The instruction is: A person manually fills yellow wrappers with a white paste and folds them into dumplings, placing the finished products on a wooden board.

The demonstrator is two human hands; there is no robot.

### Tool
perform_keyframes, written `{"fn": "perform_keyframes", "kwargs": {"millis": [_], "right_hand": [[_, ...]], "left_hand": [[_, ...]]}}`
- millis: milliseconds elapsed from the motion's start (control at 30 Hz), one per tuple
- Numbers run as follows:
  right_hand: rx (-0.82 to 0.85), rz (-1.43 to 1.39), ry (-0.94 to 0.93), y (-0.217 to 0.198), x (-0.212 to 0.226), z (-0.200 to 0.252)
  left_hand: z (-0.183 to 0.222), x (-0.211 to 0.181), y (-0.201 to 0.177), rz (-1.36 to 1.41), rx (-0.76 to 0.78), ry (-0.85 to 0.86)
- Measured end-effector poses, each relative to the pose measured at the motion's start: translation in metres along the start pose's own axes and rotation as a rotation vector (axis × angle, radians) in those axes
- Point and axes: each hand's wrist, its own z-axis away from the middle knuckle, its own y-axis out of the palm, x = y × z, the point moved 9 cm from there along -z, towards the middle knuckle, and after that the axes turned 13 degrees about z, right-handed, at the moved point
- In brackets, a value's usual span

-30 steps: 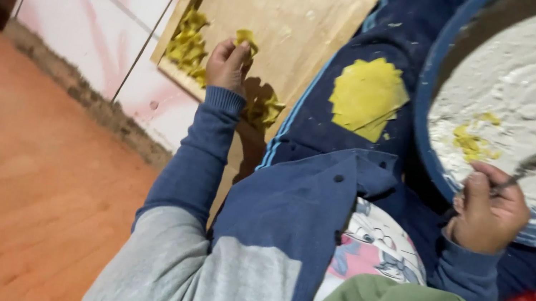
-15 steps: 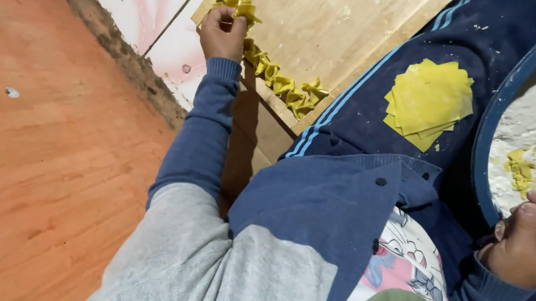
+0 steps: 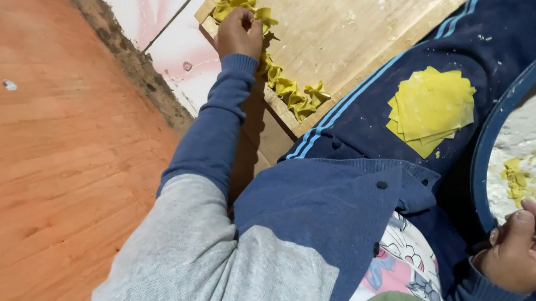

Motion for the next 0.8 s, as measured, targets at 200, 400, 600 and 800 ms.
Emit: {"fn": "perform_keyframes", "kwargs": {"millis": [200,400,600,800], "right_hand": [[0.000,0.041,-0.012,0.000,0.001,0.000],[-0.002,-0.003,0.001,0.001,-0.008,-0.001],[-0.001,-0.013,0.010,0.002,-0.003,-0.001],[-0.001,-0.003,0.025,0.002,-0.005,-0.002]], "left_hand": [[-0.002,0.010,0.008,-0.182,0.006,0.007],[0.004,-0.009,0.006,-0.213,0.020,0.071],[0.000,0.000,0.010,-0.250,0.016,0.057],[0.002,0.000,0.009,-0.246,0.027,0.062]]}}
